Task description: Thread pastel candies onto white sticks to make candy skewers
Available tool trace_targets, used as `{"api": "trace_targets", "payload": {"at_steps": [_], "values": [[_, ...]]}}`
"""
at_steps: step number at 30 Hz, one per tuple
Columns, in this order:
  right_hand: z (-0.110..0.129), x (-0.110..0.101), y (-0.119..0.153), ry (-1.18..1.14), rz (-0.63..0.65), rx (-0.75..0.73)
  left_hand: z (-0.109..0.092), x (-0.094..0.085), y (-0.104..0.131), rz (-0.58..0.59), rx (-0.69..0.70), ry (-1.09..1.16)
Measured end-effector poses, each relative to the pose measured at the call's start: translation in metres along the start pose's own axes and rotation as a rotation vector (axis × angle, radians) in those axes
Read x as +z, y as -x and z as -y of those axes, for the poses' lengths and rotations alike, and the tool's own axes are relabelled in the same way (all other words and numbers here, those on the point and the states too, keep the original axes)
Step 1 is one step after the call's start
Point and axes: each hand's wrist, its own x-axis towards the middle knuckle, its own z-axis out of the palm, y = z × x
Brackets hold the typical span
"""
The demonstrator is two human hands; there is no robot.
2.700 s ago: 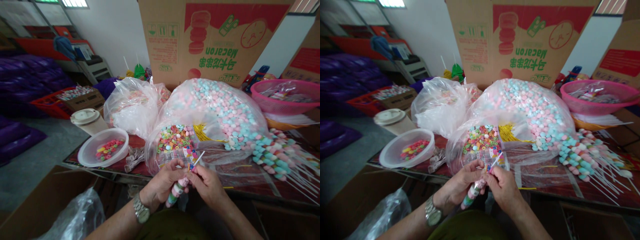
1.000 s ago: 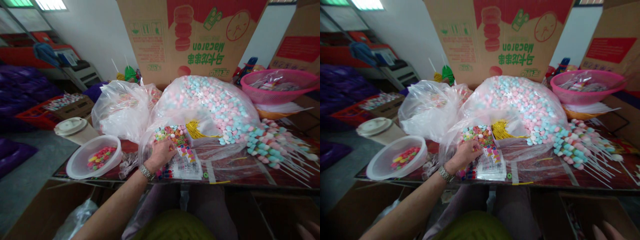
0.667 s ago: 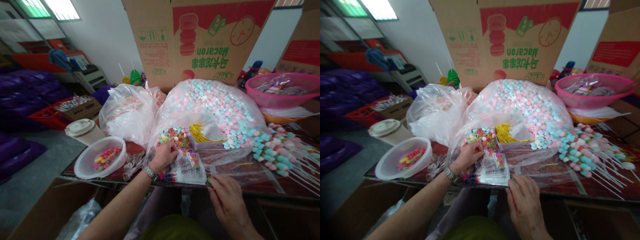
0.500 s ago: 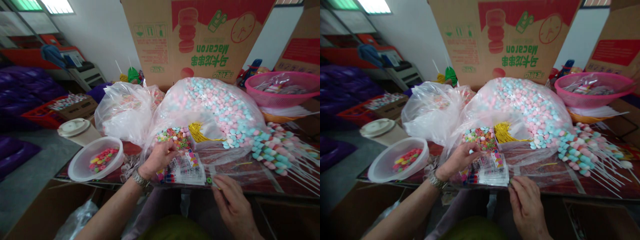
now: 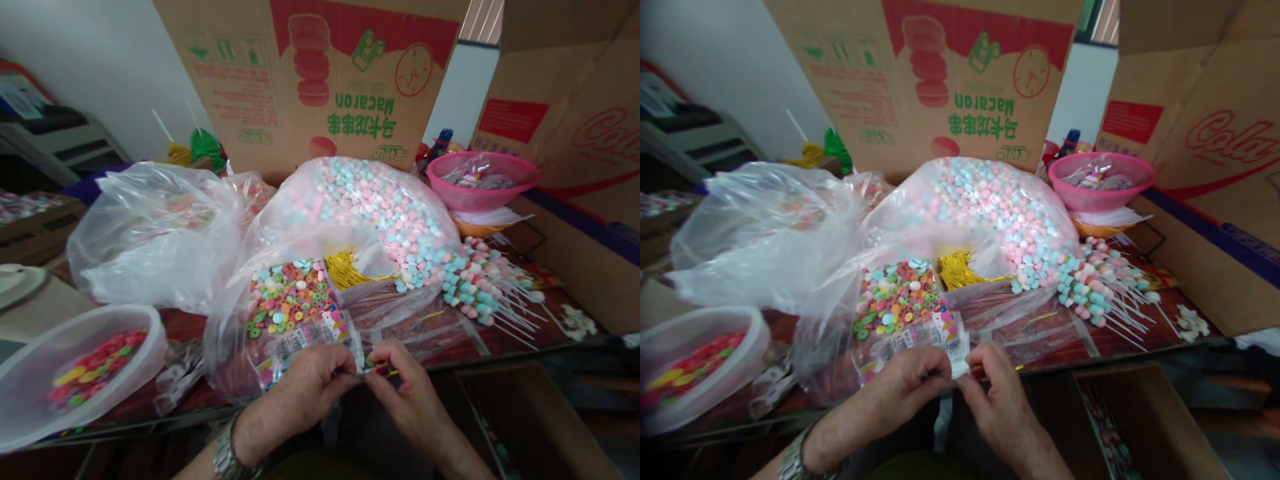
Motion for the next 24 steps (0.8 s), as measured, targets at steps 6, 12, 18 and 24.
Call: {"api": "trace_targets", "payload": {"at_steps": [6, 12, 18, 24], "values": [[-0.007, -0.01, -0.001, 0.047, 0.022, -0.052, -0.013, -0.019, -0.012, 0.177, 0.107, -0.217], [-0.014, -0.011, 0.0, 0.137, -0.023, -0.153, -0.026, -0.002, -0.017, -0.059, 0.092, -0.107], [-0.022, -0.037, -0.012, 0.523, -0.02, -0.091, -0.007, 0.021, -0.023, -0.21, 0.132, 0.082], [-0.057, -0.167, -0.07, 1.064, -0.383, 0.246, 0.006, -0.004, -0.023, -0.485, 0.281, 0.082]]}}
